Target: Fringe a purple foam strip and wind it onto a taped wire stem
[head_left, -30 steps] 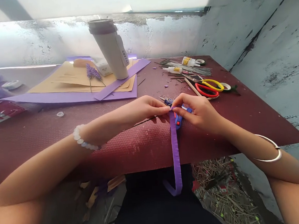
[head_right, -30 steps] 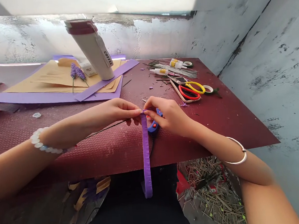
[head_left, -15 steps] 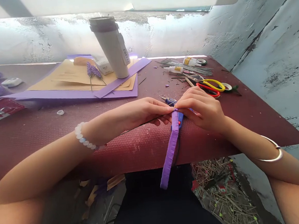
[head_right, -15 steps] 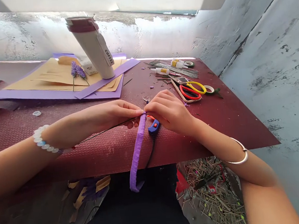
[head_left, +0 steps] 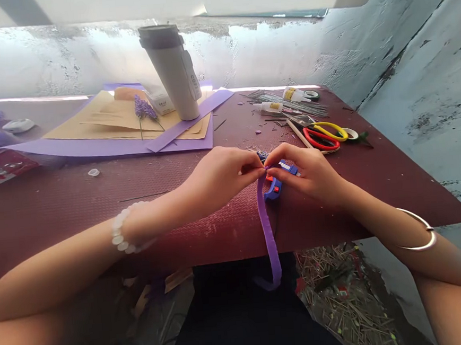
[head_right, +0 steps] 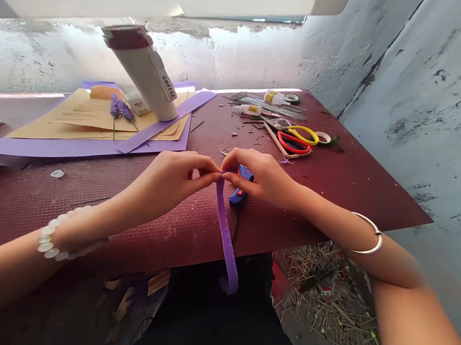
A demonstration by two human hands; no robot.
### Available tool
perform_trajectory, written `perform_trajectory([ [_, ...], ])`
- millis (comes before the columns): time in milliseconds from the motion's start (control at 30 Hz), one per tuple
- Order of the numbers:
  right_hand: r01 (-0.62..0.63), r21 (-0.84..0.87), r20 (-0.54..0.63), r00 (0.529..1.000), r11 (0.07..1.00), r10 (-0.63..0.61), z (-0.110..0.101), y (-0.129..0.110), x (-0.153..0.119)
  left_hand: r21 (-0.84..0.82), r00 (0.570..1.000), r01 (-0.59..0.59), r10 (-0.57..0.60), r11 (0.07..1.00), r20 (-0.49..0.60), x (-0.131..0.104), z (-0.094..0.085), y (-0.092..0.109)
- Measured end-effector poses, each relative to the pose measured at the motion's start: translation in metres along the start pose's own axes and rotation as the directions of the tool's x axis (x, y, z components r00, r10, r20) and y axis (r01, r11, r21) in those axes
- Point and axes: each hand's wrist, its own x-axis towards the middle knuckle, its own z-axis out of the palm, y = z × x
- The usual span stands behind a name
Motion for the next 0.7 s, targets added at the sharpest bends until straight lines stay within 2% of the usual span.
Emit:
perform_trajectory([
  [67,-0.023,-0.008,-0.011,1.000,1.000,0.023,0.001,-0.001,0.001,0.056,1.000,-0.004,0.005,0.998,-0.020,0.000,0.002,-0.001],
  [133,-0.044,-0.006,-0.017,0.999,0.999,0.044,0.001,-0.003,0.001,0.010,1.000,0.017,-0.017,1.000,0.007,0.002,0.001,-0.003],
  [200,-0.060,0.003,-0.023,0.998,0.998,0.060,0.001,-0.003,0.001,-0.135,0.994,0.059,-0.045,0.989,0.101,0.006,0.000,-0.008],
  [300,-0.053,0.002,-0.046,0.998,0.999,0.053,0.002,-0.004,0.001,-0.373,0.961,0.162,-0.061,0.914,0.269,0.011,-0.003,-0.016],
  [500,0.049,-0.064,-0.106,0.993,0.997,-0.055,0.005,-0.002,-0.001,-0.547,0.895,0.333,-0.075,0.768,0.439,0.014,-0.001,-0.026],
  [700,0.213,-0.160,-0.138,0.962,0.964,-0.236,0.004,0.002,-0.001,-0.633,0.839,0.466,-0.081,0.618,0.539,0.014,0.000,-0.026],
])
